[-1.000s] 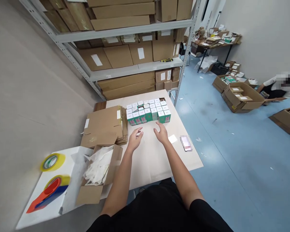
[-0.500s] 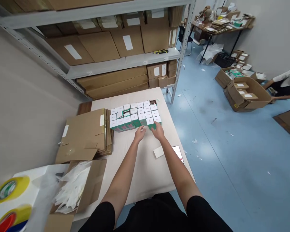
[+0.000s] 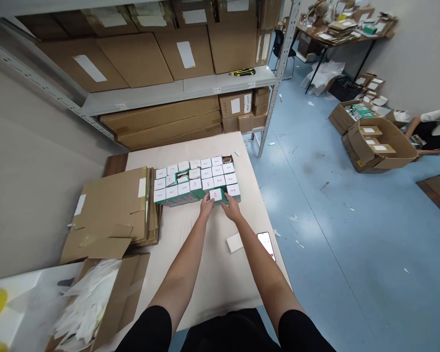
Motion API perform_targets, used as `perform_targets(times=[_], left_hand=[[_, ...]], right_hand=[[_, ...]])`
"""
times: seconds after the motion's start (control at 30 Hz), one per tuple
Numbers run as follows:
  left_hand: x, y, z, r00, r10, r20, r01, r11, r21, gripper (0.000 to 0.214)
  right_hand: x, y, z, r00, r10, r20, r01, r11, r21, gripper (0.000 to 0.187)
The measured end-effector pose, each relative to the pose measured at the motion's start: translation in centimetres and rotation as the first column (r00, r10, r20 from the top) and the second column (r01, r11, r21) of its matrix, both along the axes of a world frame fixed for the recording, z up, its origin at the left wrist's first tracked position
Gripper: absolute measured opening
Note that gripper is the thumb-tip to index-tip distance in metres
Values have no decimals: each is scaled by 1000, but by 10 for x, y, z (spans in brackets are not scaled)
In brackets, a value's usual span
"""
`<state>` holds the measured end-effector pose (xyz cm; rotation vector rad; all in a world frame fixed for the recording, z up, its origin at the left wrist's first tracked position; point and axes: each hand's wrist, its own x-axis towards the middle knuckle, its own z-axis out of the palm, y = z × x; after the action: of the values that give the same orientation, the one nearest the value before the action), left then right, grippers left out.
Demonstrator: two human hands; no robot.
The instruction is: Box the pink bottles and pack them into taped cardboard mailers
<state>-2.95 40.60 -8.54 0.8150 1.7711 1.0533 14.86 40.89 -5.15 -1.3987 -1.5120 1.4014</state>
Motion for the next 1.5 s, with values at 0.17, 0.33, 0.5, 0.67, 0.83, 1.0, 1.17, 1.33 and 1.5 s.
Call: perform_targets(times=[0.17,0.33,0.5,0.67,0.83,1.0,1.17,1.33,1.5], left_hand=[[-12,-17,-1,978,77,193,-77,997,-6,64],[-15,-30,13,976,62,209,-81,993,82,68],[-21,-53,38,987,37,159,-65,983,175,66],[-36,-95,70,989,57,137,-83,978,191,64],[-65,-161,86,993,87,79,-101,978,184,62],[-102,-239,74,983,171,71,-180,972,151,64],[-136,-312,51,978,189,88,-198,972,123,61],[-149,-355,32,982,148,116,-154,987,44,60],[-149,-380,18,994,49,95,-49,999,-1,64]], right_hand=[[-35,4,-26,999,26,-46,-29,997,-69,63],[-40,-6,-28,990,-24,-136,20,999,-31,59],[-41,-31,-7,960,-85,-266,79,996,-30,64],[-59,-68,27,967,-85,-239,89,996,6,70],[-89,-122,52,985,-61,-158,65,998,19,69],[-132,-198,54,993,-28,-115,28,1000,6,64],[-165,-269,44,993,-18,-113,13,999,-49,60],[-174,-321,25,995,-59,-82,48,990,-131,57],[-168,-348,11,999,30,-14,-32,976,-216,59]])
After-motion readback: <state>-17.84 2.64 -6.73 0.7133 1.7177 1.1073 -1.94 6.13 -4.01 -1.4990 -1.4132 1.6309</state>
